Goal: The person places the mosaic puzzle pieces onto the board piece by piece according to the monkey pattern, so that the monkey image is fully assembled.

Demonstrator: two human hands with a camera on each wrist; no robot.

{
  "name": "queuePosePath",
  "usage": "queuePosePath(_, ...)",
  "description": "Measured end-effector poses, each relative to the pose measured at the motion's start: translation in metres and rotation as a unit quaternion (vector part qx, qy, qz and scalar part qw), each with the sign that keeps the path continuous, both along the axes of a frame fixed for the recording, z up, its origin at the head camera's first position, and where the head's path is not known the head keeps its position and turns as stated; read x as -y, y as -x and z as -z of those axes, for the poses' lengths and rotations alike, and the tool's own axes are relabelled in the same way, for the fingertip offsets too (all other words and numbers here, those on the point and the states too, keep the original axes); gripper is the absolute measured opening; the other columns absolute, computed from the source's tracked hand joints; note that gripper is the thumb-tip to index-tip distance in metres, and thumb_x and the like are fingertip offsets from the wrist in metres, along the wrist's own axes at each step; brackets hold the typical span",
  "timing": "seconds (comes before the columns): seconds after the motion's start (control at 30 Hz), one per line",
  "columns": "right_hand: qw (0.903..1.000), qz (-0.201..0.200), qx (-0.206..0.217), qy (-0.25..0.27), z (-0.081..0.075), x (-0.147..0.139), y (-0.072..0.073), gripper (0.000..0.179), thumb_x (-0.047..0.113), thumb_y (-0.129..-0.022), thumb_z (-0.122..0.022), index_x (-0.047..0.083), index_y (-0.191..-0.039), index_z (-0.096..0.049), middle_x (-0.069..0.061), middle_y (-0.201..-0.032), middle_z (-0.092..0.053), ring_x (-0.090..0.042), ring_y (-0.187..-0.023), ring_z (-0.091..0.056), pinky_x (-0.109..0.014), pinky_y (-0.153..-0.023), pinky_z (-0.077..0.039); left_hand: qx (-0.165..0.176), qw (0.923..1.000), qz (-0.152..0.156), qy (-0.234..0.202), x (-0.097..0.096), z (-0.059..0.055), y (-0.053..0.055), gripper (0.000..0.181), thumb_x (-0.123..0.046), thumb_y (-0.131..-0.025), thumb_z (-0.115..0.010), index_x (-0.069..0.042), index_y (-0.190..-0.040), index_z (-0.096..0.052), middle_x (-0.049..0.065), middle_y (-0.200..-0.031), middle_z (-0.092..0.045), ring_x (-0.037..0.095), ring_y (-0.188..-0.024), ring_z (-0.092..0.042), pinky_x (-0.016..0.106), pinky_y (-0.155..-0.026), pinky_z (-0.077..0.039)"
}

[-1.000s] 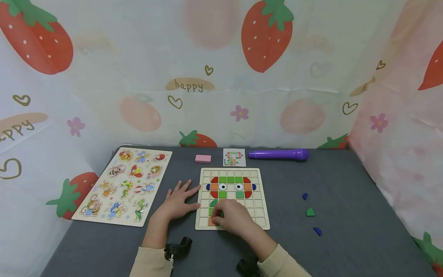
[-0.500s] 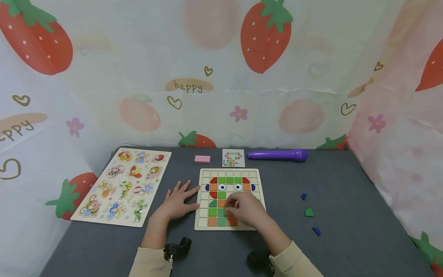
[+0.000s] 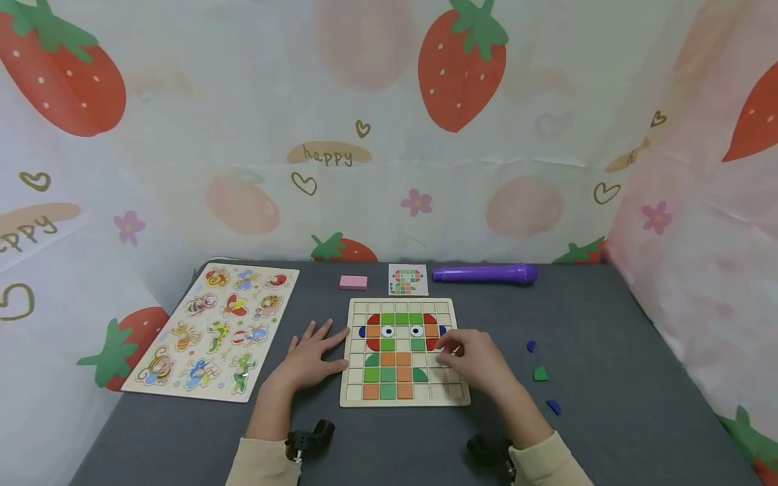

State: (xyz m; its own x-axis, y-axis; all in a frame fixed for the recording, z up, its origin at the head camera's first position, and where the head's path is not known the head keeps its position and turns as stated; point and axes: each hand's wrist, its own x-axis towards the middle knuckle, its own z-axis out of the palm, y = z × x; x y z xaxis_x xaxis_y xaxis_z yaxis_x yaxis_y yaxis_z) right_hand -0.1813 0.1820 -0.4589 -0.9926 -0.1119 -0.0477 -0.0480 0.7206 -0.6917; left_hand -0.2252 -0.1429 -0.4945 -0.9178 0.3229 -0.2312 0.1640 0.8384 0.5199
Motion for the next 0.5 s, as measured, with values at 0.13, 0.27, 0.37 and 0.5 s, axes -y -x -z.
queuePosePath(0.13,0.9995,0.032,0.002,0.005,0.004,-0.019,-0.001,0.014,0.015,-0.089,-0.078,0.012,-0.103,-0.076,0.002,-0.084,-0.069,-0.013,-0.076,-0.061,-0.029,-0.062,-0.050,-0.001,1.0000,0.000,-0.002,-0.001,0.000,-0.001,0.069,-0.041,-0.094,-0.069,-0.024,-0.156,-0.042,0.015,-0.167,-0.022,0.046,-0.155,-0.003,0.071,-0.119,-0.003)
queuePosePath(0.27,0.9985,0.055,0.001,-0.003,0.008,-0.040,-0.001,0.020,0.017,-0.089,-0.078,0.009,-0.107,-0.075,0.000,-0.087,-0.071,-0.013,-0.076,-0.063,-0.030,-0.062,-0.050,-0.002,1.0000,0.001,-0.002,-0.002,-0.001,-0.001,0.069,-0.041,-0.094,-0.069,-0.024,-0.156,-0.043,0.015,-0.167,-0.023,0.047,-0.155,-0.005,0.072,-0.119,-0.003)
queuePosePath(0.37,0.9977,0.068,0.001,-0.010,0.010,-0.056,-0.001,0.023,0.019,-0.089,-0.078,0.007,-0.109,-0.074,-0.001,-0.089,-0.071,-0.014,-0.078,-0.065,-0.031,-0.063,-0.051,-0.001,1.0000,0.000,0.000,-0.002,-0.001,0.000,0.069,-0.041,-0.094,-0.069,-0.024,-0.156,-0.042,0.015,-0.167,-0.023,0.046,-0.155,-0.004,0.071,-0.119,-0.003)
queuePosePath(0.5,0.9964,0.082,-0.005,-0.019,0.011,-0.078,-0.004,0.027,0.020,-0.089,-0.078,0.006,-0.112,-0.073,-0.002,-0.092,-0.073,-0.017,-0.083,-0.067,-0.033,-0.066,-0.053,0.001,1.0000,-0.002,0.000,-0.001,-0.001,0.000,0.070,-0.041,-0.094,-0.069,-0.024,-0.156,-0.042,0.015,-0.167,-0.023,0.046,-0.155,-0.004,0.071,-0.119,-0.003)
